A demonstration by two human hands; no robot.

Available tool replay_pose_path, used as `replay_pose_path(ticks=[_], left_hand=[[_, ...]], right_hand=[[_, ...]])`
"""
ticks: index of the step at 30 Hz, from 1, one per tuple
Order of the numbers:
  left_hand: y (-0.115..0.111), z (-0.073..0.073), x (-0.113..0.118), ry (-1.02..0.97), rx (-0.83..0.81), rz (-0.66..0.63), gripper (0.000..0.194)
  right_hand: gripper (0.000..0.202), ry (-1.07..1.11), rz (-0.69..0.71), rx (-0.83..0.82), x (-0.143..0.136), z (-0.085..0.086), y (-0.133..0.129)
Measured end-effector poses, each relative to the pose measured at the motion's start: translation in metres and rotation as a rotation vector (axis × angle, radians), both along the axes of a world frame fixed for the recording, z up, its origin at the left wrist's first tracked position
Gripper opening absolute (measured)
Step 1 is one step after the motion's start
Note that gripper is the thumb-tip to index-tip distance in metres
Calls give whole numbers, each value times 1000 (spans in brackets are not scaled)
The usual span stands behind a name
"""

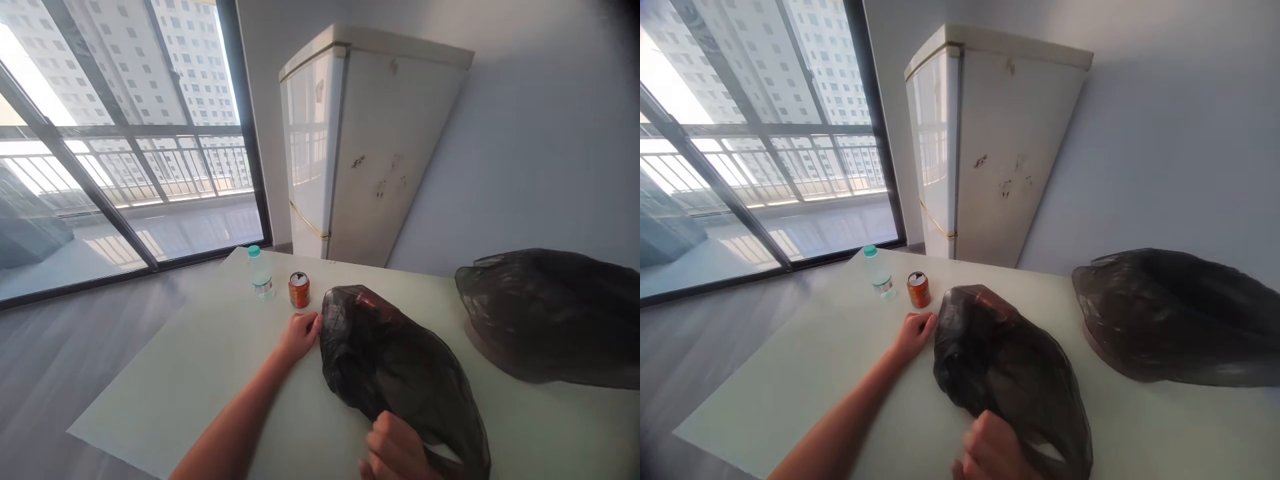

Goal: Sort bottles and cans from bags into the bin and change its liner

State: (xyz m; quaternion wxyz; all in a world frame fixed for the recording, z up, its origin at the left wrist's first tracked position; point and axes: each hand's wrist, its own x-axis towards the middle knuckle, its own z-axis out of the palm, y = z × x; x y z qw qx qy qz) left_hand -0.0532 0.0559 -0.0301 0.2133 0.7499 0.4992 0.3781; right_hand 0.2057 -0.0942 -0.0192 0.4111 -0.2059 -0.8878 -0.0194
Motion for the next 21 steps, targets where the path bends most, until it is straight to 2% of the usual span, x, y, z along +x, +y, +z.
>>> replay_pose_path(ticks=[2, 3, 6, 10, 14, 16, 18, 21], left_hand=[[-1, 5, 3, 16, -98, -39, 53], [-2, 7, 5, 19, -139, -55, 56], [-9, 12, 11, 16, -215, -69, 64], [-16, 13, 17, 55, -242, -81, 66], [-12, 5, 16, -54, -276, -216, 56], [-8, 0, 15, -135, -265, -254, 52], [-5, -6, 16, -205, -277, -266, 50], [-2, -11, 19, -394, -374, -299, 53]], right_hand=[[15, 85, -158, 77, 3, 12, 9], [16, 125, -220, 48, 3, 18, 14], [20, 184, -365, -261, -3, 29, 30], [25, 113, -477, -530, -21, 22, 42], [29, 4, -451, -698, -34, 14, 39], [22, -13, -483, -734, -37, 15, 36], [13, 13, -604, -715, -39, 18, 37], [14, 43, -743, -626, -39, 19, 44]])
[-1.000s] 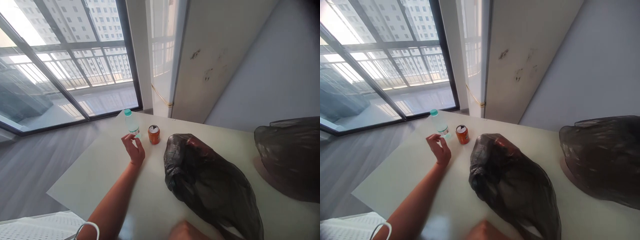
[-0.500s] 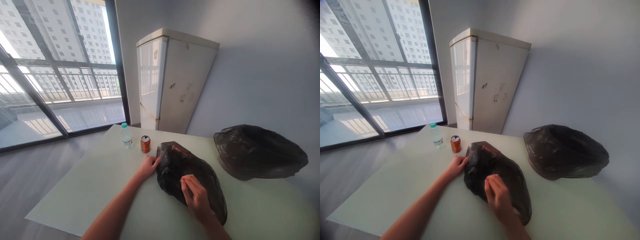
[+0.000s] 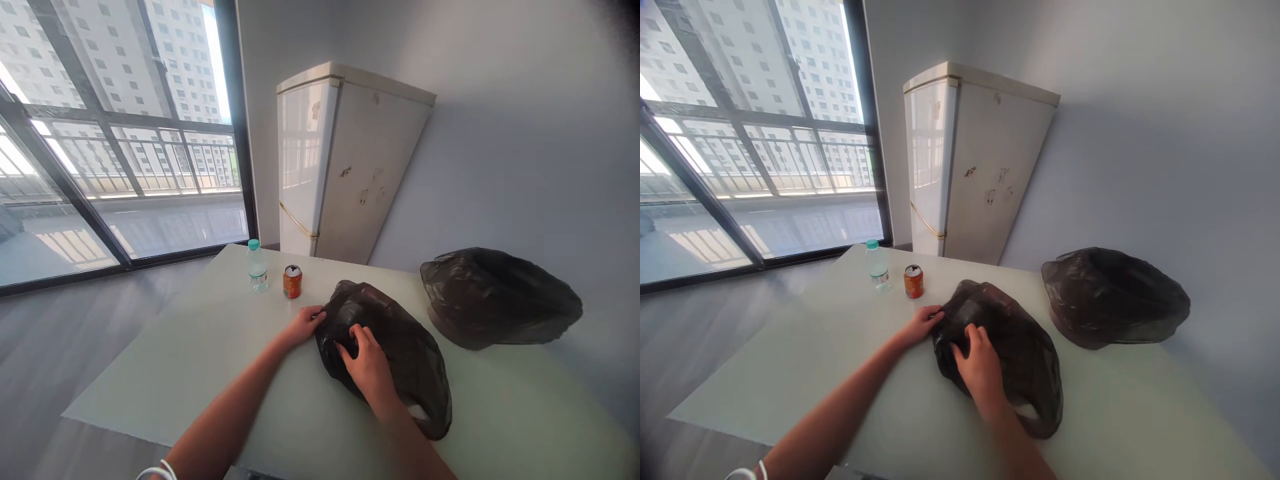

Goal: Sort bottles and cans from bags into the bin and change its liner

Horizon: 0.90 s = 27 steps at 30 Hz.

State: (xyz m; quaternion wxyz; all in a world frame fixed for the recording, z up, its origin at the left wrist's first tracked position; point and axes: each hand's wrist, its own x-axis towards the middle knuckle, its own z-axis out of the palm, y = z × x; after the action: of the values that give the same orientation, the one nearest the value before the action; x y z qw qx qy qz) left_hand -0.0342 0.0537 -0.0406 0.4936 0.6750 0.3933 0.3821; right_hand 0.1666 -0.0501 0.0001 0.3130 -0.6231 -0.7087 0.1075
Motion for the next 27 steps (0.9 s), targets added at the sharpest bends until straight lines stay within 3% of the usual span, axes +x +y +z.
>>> replay_pose_path(ticks=[6, 11, 16, 19, 22, 27], left_hand=[[1, 0, 5, -207, -185, -17, 62], [-1, -3, 6, -365, -391, 37, 64], [1, -3, 5, -434, -466, 125, 62], [2, 0, 8, -446, -487, 123, 63], [3, 2, 11, -456, -494, 109, 62], [5, 0, 11, -479, -496, 107, 59]], right_hand=[[41, -9, -57, 40, -1, -14, 10], [53, 25, -124, 72, -5, -22, -4], [34, -113, -187, 169, 2, -27, -22], [18, -186, -180, 104, 11, -34, -26], [19, -188, -137, 91, 20, -38, -28], [21, -111, -115, 327, 29, -14, -45]])
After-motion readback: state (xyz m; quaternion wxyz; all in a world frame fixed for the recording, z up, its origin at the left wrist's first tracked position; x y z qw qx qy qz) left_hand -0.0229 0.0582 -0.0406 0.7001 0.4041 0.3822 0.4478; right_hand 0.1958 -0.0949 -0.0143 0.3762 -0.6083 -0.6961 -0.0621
